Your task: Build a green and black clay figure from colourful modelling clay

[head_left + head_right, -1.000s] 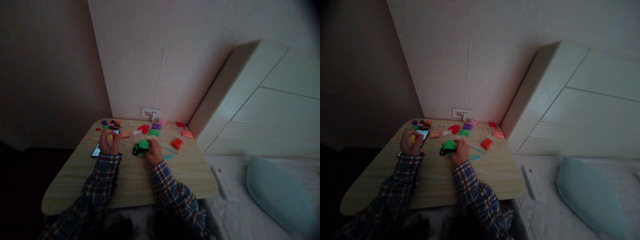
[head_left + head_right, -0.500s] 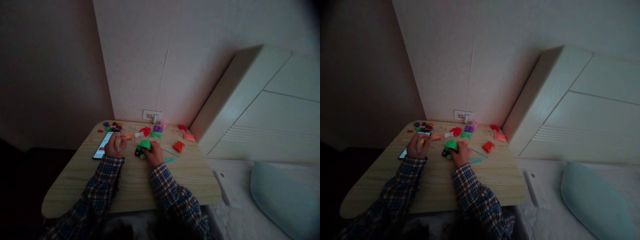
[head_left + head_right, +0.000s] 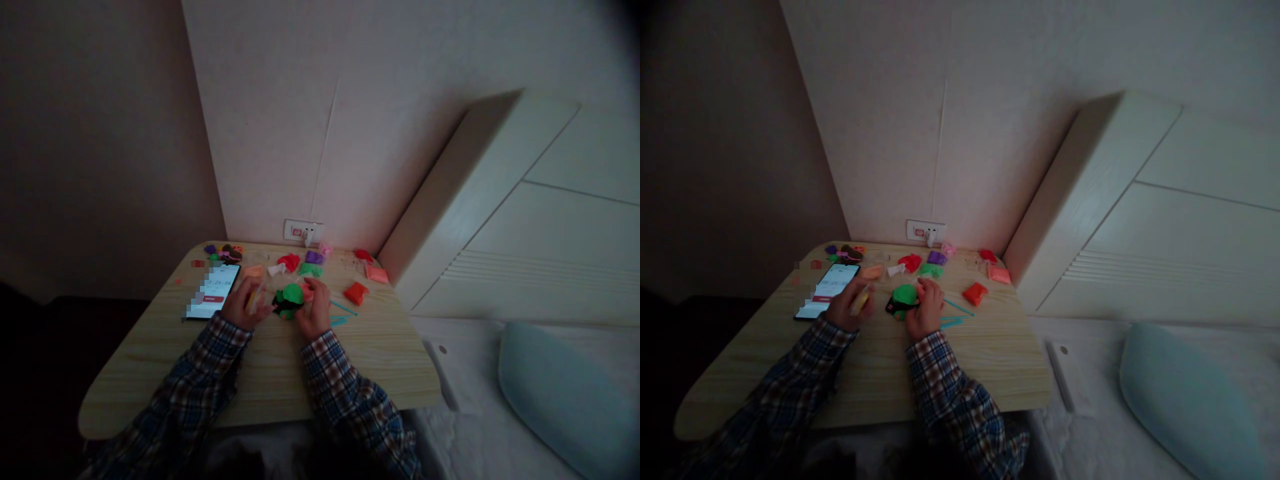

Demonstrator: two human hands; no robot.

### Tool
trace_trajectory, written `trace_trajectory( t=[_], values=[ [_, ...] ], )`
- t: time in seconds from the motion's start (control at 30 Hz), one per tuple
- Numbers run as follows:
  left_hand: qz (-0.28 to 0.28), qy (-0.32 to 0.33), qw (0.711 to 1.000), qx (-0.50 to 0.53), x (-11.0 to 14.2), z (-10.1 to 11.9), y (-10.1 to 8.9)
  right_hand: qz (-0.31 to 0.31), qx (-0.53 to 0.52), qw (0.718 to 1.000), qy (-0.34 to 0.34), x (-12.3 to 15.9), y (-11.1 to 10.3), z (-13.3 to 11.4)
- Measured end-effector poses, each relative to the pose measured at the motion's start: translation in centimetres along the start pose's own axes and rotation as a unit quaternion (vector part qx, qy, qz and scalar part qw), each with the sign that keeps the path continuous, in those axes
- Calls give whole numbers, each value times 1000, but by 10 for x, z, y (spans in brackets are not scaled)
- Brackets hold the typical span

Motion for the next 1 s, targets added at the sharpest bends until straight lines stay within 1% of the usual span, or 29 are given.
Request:
trace_trajectory(
  t=[0.07,0.1,0.13,0.27,0.4,0.47,0.53,0.7,0.83,0.93,1.0],
  values=[
    [-47,22,999,8,5,0,4,55,-17,997,-56,5,-15,-17],
    [-58,28,998,8,7,1,5,61,-21,996,-69,6,-19,-25],
    [-50,31,998,3,9,1,5,62,-23,994,-82,8,-22,-32],
    [-23,34,999,-33,15,5,4,23,-34,989,-141,12,-22,-54],
    [0,22,995,-102,19,10,5,-19,-72,986,-151,13,-16,-60],
    [-3,16,989,-147,21,12,7,-33,-84,983,-159,13,-15,-62],
    [-14,24,984,-174,22,15,8,-39,-89,981,-171,13,-15,-65],
    [-27,64,981,-179,22,21,12,-56,-104,980,-157,11,-13,-66],
    [-42,66,979,-190,23,21,17,-67,-113,982,-136,10,-9,-64],
    [-40,67,975,-207,24,20,19,-79,-159,977,-115,9,-7,-62],
    [-24,94,975,-201,24,22,18,-97,-210,969,-92,8,-4,-61]
  ],
)
Point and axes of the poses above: each hand's wrist, its own x-axis away from the middle knuckle, its own y-axis out of the palm, z = x × y, the point moved 6 cm from there along -x, towards the middle knuckle, and after that the axes turned 5 degrees about x, right-handed, at the moved point
